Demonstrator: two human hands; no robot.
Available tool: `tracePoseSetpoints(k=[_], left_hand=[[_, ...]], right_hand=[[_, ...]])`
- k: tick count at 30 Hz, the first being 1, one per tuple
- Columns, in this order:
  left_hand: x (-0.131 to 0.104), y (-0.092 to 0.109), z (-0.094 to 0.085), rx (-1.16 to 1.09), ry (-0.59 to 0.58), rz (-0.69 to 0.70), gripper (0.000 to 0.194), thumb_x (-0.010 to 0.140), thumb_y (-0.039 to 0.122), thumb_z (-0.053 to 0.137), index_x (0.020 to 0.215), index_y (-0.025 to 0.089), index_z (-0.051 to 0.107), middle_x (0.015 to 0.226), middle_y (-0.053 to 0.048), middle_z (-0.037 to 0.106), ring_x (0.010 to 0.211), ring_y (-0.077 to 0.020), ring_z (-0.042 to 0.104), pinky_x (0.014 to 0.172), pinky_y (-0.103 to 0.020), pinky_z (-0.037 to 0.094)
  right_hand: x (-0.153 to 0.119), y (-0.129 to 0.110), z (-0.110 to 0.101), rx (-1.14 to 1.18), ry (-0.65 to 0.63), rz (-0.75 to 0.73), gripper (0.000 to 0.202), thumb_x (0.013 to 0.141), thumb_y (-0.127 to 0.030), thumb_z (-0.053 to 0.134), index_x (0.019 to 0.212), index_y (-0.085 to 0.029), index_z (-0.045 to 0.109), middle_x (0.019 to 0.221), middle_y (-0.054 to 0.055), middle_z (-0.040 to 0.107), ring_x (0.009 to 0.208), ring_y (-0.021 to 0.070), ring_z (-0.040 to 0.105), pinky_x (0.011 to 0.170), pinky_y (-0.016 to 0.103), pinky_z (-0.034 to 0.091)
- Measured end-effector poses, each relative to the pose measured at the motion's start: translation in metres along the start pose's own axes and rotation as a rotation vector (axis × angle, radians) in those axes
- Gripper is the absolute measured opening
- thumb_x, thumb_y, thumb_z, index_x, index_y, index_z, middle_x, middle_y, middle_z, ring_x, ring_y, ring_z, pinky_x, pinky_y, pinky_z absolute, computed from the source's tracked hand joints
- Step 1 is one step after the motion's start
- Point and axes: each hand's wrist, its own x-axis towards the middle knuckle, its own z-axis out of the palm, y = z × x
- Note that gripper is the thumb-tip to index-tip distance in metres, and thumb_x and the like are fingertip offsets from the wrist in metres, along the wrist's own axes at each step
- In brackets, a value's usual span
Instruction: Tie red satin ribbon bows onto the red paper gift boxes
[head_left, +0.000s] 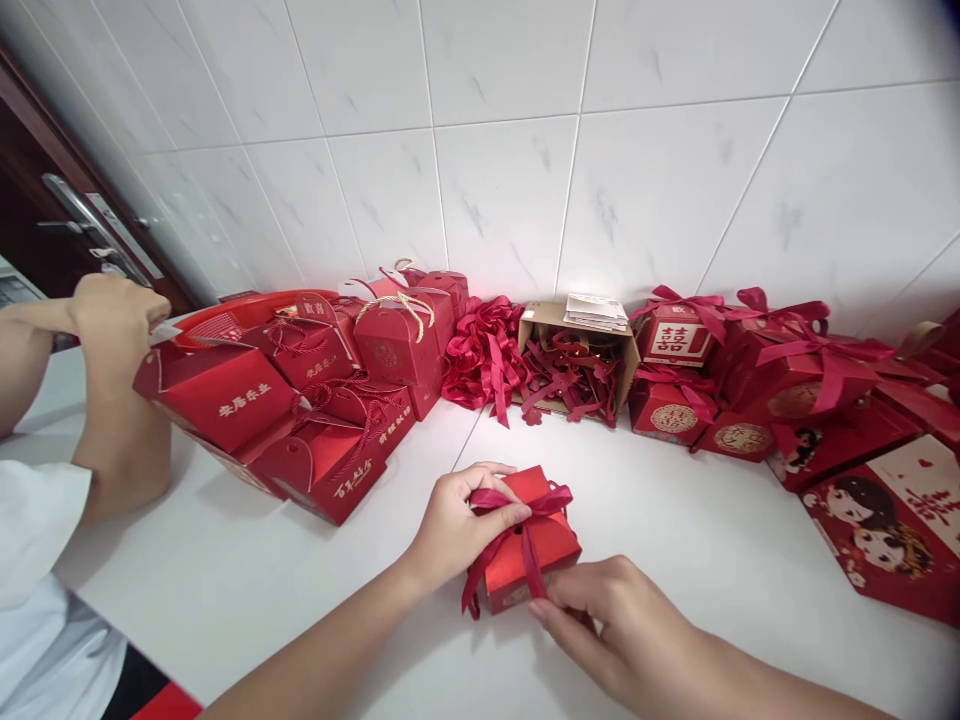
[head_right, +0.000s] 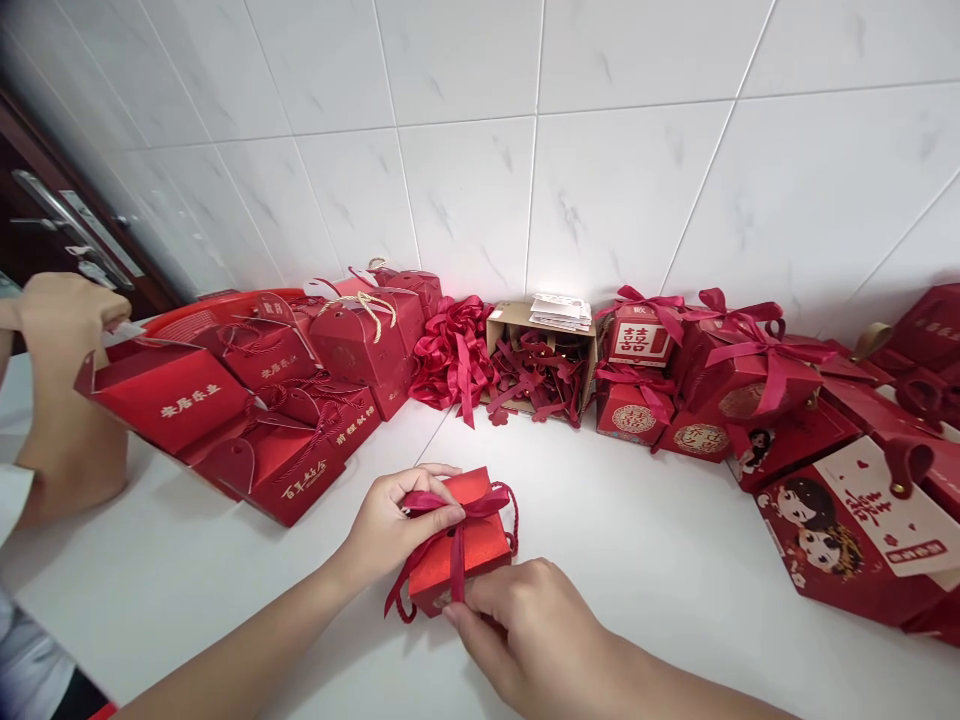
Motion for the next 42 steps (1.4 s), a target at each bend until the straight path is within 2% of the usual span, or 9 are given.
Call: tracePoseSetpoints(k=[4,7,12,15,20,25,32,36,42], left_hand=[[0.0,-0.001,0.001,-0.013,0.006,0.004,0.013,0.069,0.024,0.074,0.067,0.017,0.064,0.104,-0.011,0.069,0.11,-0.026,0.06,0.094,-0.035,0.043],[0.0,0.0,0.0,-0.024,-0.006,0.02,0.016,0.069,0.025,0.075,0.07,0.017,0.062,0.097,-0.009,0.069,0.107,-0.0254,0.06,0.092,-0.034,0.044],[-0.002,0.005,-0.004,-0.087,-0.093,0.015,0.024,0.072,0.035,0.073,0.083,0.017,0.063,0.091,-0.006,0.068,0.083,-0.0197,0.063,0.075,-0.03,0.047],[-0.002,0.005,-0.005,-0.168,-0.085,0.008,0.026,0.081,0.042,0.062,0.08,0.017,0.064,0.096,-0.007,0.067,0.086,-0.0199,0.061,0.076,-0.03,0.046],[0.004,0.0,-0.008,-0.346,-0.025,0.0,0.034,0.089,0.048,0.049,0.087,0.018,0.064,0.098,-0.007,0.065,0.097,-0.0221,0.061,0.084,-0.032,0.045],[0.014,-0.014,-0.014,-0.518,0.104,-0.067,0.033,0.089,0.049,0.046,0.086,0.018,0.057,0.098,-0.006,0.061,0.091,-0.0209,0.061,0.072,-0.03,0.046],[0.026,-0.029,-0.021,-0.476,0.119,-0.143,0.027,0.083,0.046,0.052,0.082,0.019,0.053,0.091,-0.004,0.06,0.081,-0.0182,0.059,0.072,-0.03,0.044],[0.027,-0.029,-0.024,-0.428,0.118,-0.18,0.01,0.073,0.029,0.057,0.077,0.019,0.055,0.087,-0.003,0.062,0.086,-0.0201,0.058,0.073,-0.03,0.042],[0.027,-0.027,-0.024,-0.323,0.103,-0.177,0.01,0.065,0.025,0.056,0.074,0.02,0.056,0.083,-0.003,0.064,0.08,-0.0212,0.06,0.073,-0.031,0.042]], right_hand=[[-0.002,0.004,0.009,-0.045,0.027,-0.083,0.032,0.094,-0.025,0.037,0.063,-0.02,0.032,0.057,-0.004,0.037,0.049,0.0092,0.027,0.049,0.022,0.025],[-0.003,0.004,-0.005,-0.126,0.086,-0.116,0.038,0.097,-0.031,0.038,0.061,-0.019,0.041,0.054,-0.004,0.042,0.047,0.0087,0.032,0.049,0.022,0.027],[0.014,-0.002,-0.056,-0.23,0.545,-0.095,0.037,0.098,-0.029,0.037,0.069,-0.016,0.056,0.06,0.0,0.05,0.053,0.0104,0.045,0.052,0.023,0.034],[0.032,-0.009,-0.067,-0.211,0.395,-0.061,0.022,0.092,-0.029,0.052,0.079,-0.018,0.066,0.075,0.002,0.056,0.065,0.0115,0.052,0.06,0.023,0.04],[0.048,-0.017,-0.046,-0.288,0.038,0.093,0.01,0.083,-0.033,0.066,0.081,-0.026,0.074,0.082,0.002,0.058,0.073,0.0142,0.054,0.066,0.026,0.042],[0.047,-0.024,-0.04,-0.369,-0.012,0.157,0.012,0.083,-0.024,0.064,0.077,-0.024,0.074,0.078,0.001,0.059,0.075,0.0148,0.055,0.066,0.025,0.041],[0.043,-0.024,-0.053,-0.353,0.01,0.202,0.01,0.08,-0.015,0.062,0.073,-0.019,0.067,0.08,0.001,0.062,0.075,0.0144,0.056,0.07,0.025,0.043],[0.039,-0.013,-0.092,-0.327,0.057,0.189,0.011,0.082,-0.019,0.061,0.072,-0.019,0.067,0.082,0.002,0.064,0.074,0.014,0.058,0.07,0.026,0.045],[0.035,0.002,-0.194,-0.47,0.248,0.19,0.019,0.082,-0.037,0.061,0.078,-0.02,0.07,0.09,0.004,0.067,0.083,0.0199,0.061,0.077,0.031,0.047]])
